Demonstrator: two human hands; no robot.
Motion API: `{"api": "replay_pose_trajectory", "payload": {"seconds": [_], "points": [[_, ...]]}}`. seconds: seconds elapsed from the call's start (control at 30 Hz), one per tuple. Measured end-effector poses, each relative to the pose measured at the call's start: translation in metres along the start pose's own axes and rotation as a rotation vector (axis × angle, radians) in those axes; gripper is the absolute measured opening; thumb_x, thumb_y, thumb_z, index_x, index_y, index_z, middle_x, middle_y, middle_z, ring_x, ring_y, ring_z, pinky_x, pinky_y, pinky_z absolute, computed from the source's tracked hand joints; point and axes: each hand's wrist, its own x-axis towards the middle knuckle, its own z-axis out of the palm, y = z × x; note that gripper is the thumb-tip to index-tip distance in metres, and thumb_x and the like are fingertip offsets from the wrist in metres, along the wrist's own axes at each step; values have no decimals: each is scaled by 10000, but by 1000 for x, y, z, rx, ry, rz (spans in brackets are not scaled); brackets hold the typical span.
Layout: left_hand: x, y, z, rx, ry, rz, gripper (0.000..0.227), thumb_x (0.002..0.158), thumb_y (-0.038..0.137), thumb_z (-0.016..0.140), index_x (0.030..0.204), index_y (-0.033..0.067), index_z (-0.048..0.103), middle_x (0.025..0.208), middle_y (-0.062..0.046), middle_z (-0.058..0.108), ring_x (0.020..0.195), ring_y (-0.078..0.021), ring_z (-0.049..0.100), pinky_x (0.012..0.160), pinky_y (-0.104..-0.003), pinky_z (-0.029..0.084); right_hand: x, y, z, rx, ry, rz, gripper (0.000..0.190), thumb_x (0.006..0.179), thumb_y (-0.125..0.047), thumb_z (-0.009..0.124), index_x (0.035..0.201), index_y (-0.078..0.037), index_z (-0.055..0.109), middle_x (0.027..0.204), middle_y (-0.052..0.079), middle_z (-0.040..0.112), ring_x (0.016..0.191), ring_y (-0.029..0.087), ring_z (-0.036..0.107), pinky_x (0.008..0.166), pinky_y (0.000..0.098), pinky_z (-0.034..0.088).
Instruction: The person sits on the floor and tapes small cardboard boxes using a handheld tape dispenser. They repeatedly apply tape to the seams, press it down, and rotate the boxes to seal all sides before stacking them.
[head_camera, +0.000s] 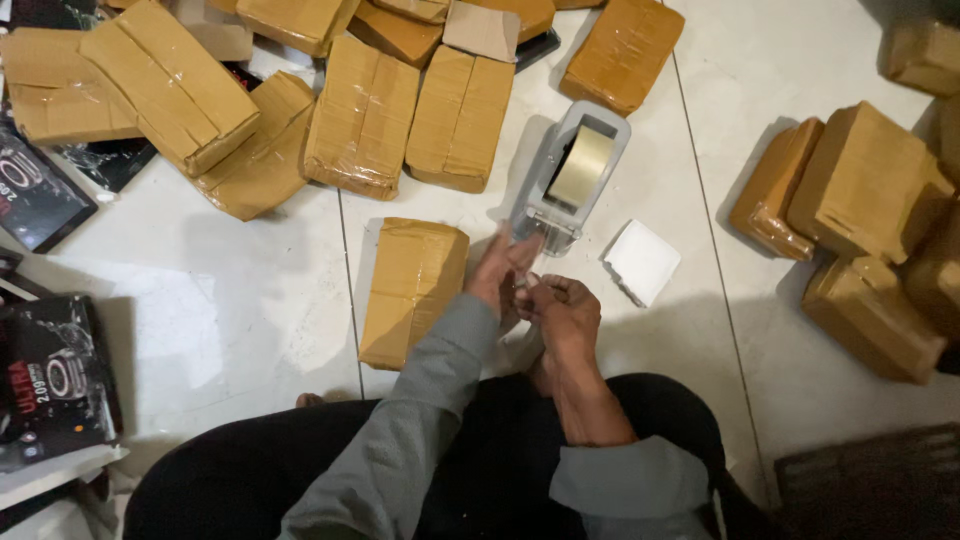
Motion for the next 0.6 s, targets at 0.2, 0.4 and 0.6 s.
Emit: {"api": "replay_pose_trajectory", "payload": {"seconds": [0.2,0.4,0.6], "points": [[14,33,14,617,190,-12,839,713,476,892,1297,-61,618,1190,-216,720,938,-200,742,751,-303,613,17,25,1,49,-5,46,291,917,-71,730,1073,115,569,831,170,698,689,256,695,644,367,615],[23,26,18,919,271,32,459,776,440,843,937,13,799,873,-199,785,771,-326,738,711,-408,585,50,68,-12,485,-61,-5,360,914,-224,595,1032,114,625,896,238,734,783,338,733,731,438,633],[30,-2,0,1304,440,158,281,742,364,847,829,99,812,875,-169,766,849,-324,725,795,-404,563,52,64,11,-452,18,69,338,901,-226,626,1094,51,631,884,189,758,803,314,740,773,434,584]]}}
